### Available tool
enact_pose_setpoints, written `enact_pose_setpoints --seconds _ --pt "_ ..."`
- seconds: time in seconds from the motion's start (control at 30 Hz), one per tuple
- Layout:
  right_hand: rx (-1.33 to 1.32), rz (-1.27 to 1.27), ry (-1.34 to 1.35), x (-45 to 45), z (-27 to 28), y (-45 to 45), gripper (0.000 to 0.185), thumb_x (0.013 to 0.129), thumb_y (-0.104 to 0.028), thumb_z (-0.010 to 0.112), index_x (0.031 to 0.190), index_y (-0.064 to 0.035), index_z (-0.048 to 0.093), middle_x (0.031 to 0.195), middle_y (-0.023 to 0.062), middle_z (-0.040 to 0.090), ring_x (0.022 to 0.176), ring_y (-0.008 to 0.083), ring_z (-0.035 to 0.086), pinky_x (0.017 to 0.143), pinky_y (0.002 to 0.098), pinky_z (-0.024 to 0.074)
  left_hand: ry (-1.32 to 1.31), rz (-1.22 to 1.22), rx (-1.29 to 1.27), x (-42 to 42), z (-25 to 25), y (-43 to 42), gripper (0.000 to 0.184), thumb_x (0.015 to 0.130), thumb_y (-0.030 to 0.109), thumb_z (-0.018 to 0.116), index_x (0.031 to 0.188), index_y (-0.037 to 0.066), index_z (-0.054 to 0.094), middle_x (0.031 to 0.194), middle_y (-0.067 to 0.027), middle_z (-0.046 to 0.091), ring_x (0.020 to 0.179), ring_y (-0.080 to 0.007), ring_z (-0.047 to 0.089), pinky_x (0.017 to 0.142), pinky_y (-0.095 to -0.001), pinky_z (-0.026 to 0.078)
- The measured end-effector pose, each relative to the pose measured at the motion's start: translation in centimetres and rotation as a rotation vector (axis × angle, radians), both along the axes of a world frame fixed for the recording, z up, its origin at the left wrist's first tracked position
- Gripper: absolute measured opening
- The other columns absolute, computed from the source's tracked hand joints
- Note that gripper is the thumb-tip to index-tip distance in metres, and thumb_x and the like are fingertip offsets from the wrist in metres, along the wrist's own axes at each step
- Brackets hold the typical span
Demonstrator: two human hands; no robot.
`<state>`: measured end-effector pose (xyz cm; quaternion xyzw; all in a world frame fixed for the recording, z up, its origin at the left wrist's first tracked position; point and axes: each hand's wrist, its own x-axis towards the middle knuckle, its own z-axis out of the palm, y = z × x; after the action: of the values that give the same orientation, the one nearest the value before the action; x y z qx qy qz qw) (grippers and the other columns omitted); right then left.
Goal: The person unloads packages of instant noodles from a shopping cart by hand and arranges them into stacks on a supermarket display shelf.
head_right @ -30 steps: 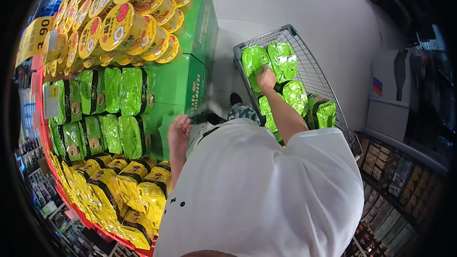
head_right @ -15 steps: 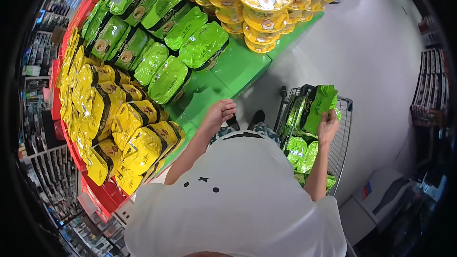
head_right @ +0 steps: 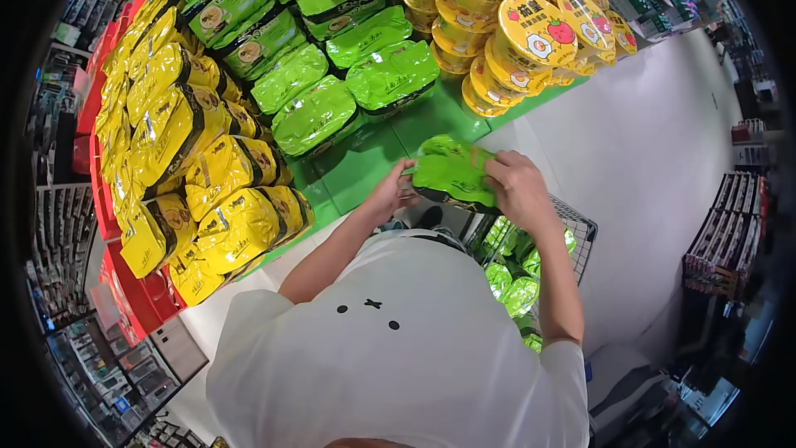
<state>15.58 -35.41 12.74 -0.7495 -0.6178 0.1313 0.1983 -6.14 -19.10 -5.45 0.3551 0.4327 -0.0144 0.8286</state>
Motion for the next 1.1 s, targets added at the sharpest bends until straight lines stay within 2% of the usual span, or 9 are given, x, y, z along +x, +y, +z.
enact_pose_setpoints --seconds 0.13,0.33,0.53,0.8,0.87,0.93,0.97,1.03,1.1 --pt "-0.021 0.176 -0.092 -0.6 -3.8 6.8 0.012 0.089 -0.005 0.071 0.095 -0.0035 0.061 0.093 0.0139 0.060 0.098 0.0371 0.062 0.085 0.0489 0.0500 -0.018 0.153 -0.020 -2.8 -5.5 1.5 0.054 0.115 0.054 0.038 0.162 0.026 0.043 0.159 0.0021 0.051 0.119 -0.0180 0.059 0.109 -0.0395 0.045" --pt "0.016 0.236 -0.147 1.0 -9.0 13.0 0.012 0.091 -0.009 0.072 0.095 -0.0058 0.060 0.093 0.0121 0.057 0.099 0.0350 0.061 0.090 0.0476 0.0472 -0.064 0.320 -0.054 -1.3 -8.1 2.5 0.051 0.115 0.052 0.038 0.161 0.031 0.043 0.162 0.0053 0.045 0.122 -0.0196 0.048 0.111 -0.0415 0.040" --pt "0.142 0.180 -0.153 1.9 -11.5 15.6 0.012 0.090 -0.007 0.073 0.099 -0.0077 0.064 0.095 0.0115 0.059 0.100 0.0350 0.060 0.099 0.0487 0.0450 -0.022 0.421 -0.017 -0.1 -10.1 1.7 0.056 0.113 0.055 0.041 0.163 0.031 0.035 0.164 0.0048 0.039 0.118 -0.0249 0.051 0.104 -0.0384 0.044" --pt "0.164 0.068 -0.169 1.0 -13.3 15.4 0.011 0.092 -0.009 0.074 0.100 -0.0089 0.067 0.098 0.0094 0.063 0.110 0.0351 0.062 0.117 0.0572 0.0398 -0.033 0.452 0.021 0.0 -11.0 0.6 0.049 0.115 0.048 0.039 0.160 0.028 0.036 0.159 0.0018 0.041 0.117 -0.0240 0.052 0.102 -0.0365 0.047" --pt "0.182 0.030 -0.153 1.2 -13.7 15.0 0.021 0.092 -0.010 0.074 0.112 -0.0093 0.068 0.116 0.0104 0.066 0.119 0.0364 0.060 0.118 0.0584 0.0387 -0.022 0.449 0.036 -0.2 -10.0 0.3 0.048 0.115 0.046 0.038 0.159 0.026 0.036 0.158 -0.0009 0.042 0.121 -0.0240 0.052 0.103 -0.0367 0.047" --pt "0.253 -0.076 -0.118 0.0 -13.1 14.1 0.033 0.092 -0.010 0.075 0.123 -0.0097 0.066 0.127 0.0115 0.063 0.127 0.0367 0.058 0.120 0.0591 0.0373 0.130 0.475 0.237 -0.9 -8.4 0.4 0.056 0.108 0.034 0.053 0.156 0.007 0.041 0.153 -0.0134 0.046 0.134 -0.0297 0.048 0.113 -0.0440 0.041" --pt "0.323 -0.170 -0.083 -0.7 -12.7 13.8 0.044 0.092 -0.010 0.075 0.135 -0.0101 0.064 0.138 0.0126 0.061 0.135 0.0371 0.055 0.121 0.0598 0.0359 0.126 0.473 0.241 -1.3 -7.2 0.1 0.056 0.108 0.034 0.053 0.156 0.007 0.041 0.153 -0.0134 0.046 0.134 -0.0297 0.048 0.113 -0.0440 0.041" --pt "0.313 -0.177 -0.113 -2.0 -13.2 12.9 0.055 0.094 -0.013 0.075 0.146 -0.0105 0.058 0.150 0.0128 0.055 0.144 0.0373 0.049 0.124 0.0603 0.0320 0.138 0.422 1.340 -2.4 -2.0 -0.3 0.054 0.101 0.018 0.062 0.151 0.001 0.047 0.148 -0.0223 0.050 0.138 -0.0369 0.049 0.118 -0.0500 0.037" --pt "0.287 -0.186 -0.135 -2.9 -14.3 12.4 0.065 0.096 -0.016 0.074 0.157 -0.0108 0.052 0.161 0.0131 0.049 0.152 0.0375 0.043 0.127 0.0607 0.0281 0.022 0.249 1.515 -2.1 3.4 0.4 0.059 0.097 0.013 0.065 0.153 0.003 0.049 0.153 -0.0251 0.050 0.145 -0.0409 0.045 0.125 -0.0559 0.029"
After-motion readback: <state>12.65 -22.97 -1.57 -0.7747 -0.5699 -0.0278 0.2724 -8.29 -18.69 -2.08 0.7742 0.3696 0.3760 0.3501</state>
